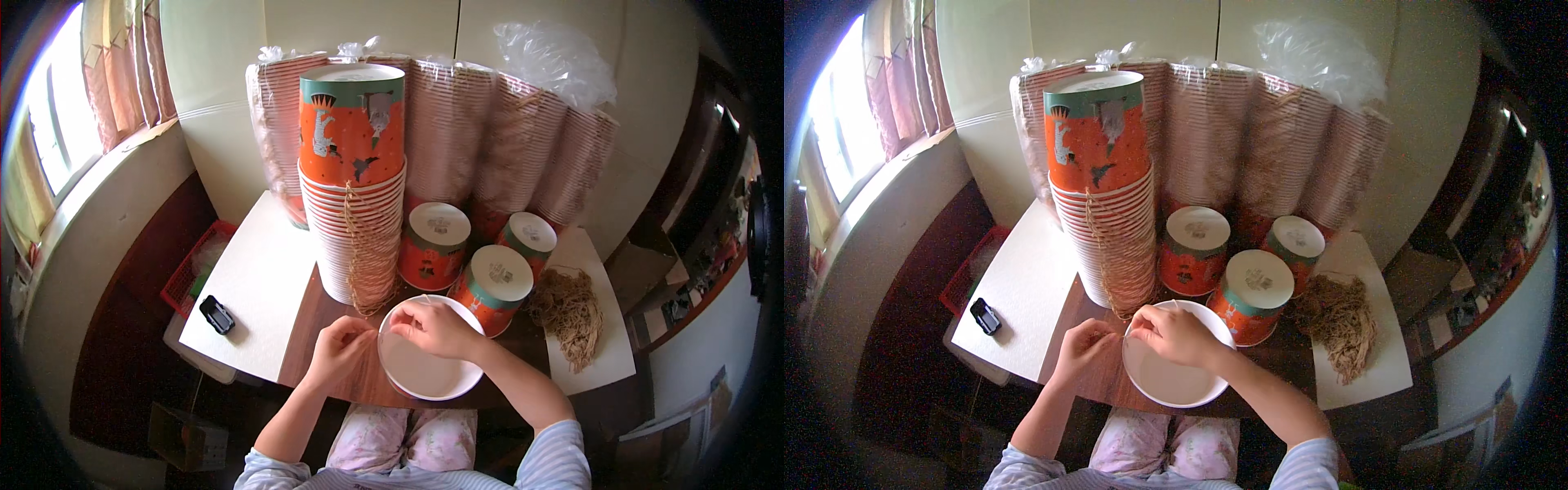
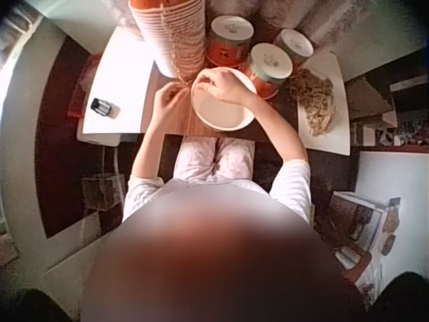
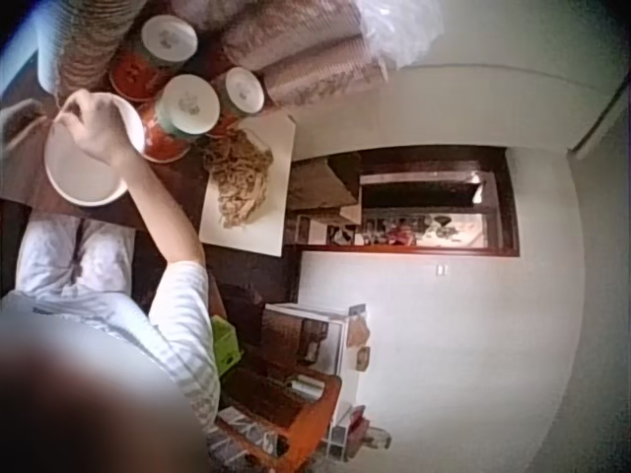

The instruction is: Threading string handles through pre-punched holes in decorative paper bowls and stacking them.

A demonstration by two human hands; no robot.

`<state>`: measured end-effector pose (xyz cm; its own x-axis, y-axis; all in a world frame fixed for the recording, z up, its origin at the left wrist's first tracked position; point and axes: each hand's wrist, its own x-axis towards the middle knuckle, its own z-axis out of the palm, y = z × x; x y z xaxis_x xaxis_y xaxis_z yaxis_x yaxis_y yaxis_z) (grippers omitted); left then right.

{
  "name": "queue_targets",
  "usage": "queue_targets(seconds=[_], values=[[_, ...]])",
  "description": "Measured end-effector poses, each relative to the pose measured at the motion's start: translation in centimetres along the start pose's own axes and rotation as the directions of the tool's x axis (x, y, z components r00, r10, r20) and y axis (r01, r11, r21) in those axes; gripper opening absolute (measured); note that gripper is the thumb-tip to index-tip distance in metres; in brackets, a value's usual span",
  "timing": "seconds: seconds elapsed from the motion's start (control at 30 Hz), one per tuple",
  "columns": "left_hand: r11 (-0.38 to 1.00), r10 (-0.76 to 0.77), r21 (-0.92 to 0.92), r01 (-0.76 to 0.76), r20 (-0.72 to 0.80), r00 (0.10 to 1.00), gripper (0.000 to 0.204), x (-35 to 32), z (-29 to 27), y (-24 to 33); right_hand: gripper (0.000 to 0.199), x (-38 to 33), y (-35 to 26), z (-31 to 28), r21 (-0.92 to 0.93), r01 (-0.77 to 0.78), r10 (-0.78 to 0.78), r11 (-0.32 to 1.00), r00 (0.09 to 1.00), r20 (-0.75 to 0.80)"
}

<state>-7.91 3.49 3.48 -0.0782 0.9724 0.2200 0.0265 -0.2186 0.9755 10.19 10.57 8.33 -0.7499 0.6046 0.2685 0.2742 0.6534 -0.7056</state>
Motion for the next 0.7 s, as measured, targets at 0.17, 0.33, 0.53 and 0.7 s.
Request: queue_targets(seconds=[0.17,0.33,0.53,0.7], values=[[0.983,0.157,0.092,-0.156,-0.009,0.988,0.007,-1.3,-1.0,-0.8,0.018,-3.5,-3.7,1.0,-0.453,-0.058,0.050,0.890,0.998,-0.030],[0.993,0.111,-0.037,-0.112,-0.031,0.993,0.008,-4.4,-0.7,-2.3,0.013,-7.1,-6.8,4.2,-0.398,0.093,-0.107,0.913,0.994,-0.011],[0.994,0.042,-0.097,-0.046,-0.051,0.998,0.008,-7.0,1.2,-4.6,0.018,-8.7,-4.5,6.2,-0.552,0.042,-0.129,0.832,0.984,-0.119],[0.978,-0.021,-0.208,0.004,-0.078,0.997,0.012,-7.5,2.8,-5.2,0.014,-9.1,-1.6,5.6,-0.503,-0.150,0.027,0.851,0.970,-0.243]])
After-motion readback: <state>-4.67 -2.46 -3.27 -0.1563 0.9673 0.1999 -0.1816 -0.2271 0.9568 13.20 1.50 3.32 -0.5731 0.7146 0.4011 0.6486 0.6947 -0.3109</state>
